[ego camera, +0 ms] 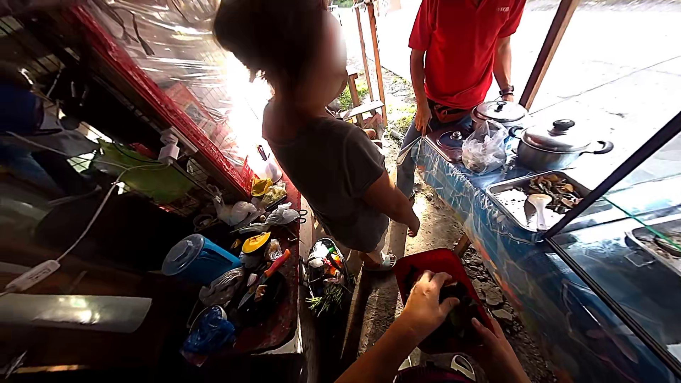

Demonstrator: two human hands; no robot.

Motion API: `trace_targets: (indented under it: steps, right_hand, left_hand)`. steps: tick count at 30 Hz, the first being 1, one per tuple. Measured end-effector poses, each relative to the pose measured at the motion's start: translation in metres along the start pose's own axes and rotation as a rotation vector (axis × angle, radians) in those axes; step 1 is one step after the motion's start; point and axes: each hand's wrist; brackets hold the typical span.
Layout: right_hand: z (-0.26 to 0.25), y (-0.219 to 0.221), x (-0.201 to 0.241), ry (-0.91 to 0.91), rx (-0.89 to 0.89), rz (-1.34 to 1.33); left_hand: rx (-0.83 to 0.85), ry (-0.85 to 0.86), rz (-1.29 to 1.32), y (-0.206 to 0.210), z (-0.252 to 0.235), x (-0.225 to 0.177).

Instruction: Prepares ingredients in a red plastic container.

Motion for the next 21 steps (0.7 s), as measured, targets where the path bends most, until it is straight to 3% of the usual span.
trace_targets:
  steps: [5,9,14,17,21]
  right_hand:
    - [-0.001,-0.003,0.002,-0.018,-0.012,0.003]
    - [0.001,-0.003,0.007,-0.029,-0.038,-0.015]
    - [0.000,-0.010,0.006,-0.070,-0.038,-0.026]
    - [0.002,-0.013,0.007,-0.072,-0.057,-0.016]
    - [0.003,-0.017,0.009,-0.088,-0.039,-0.034]
  left_hand:
    - [-0.051,0.018,-0.012,0.001,-0.004,-0.004]
    - [0.024,-0.060,-0.038,0.003,-0.005,-0.010]
    - [0.163,-0.160,-0.283,0.008,-0.010,-0.017]
    - [0.109,-0.119,-0.273,0.013,-0.014,-0.016]
    - [0.217,-0.235,-0.294,0.016,-0.023,-0.010]
Point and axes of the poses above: each hand's wrist, its own z-axis away from the middle knuckle, its own y-axis out of the palm, x = y × z, and after that the axes turned 5 degrees about -x, right-handed
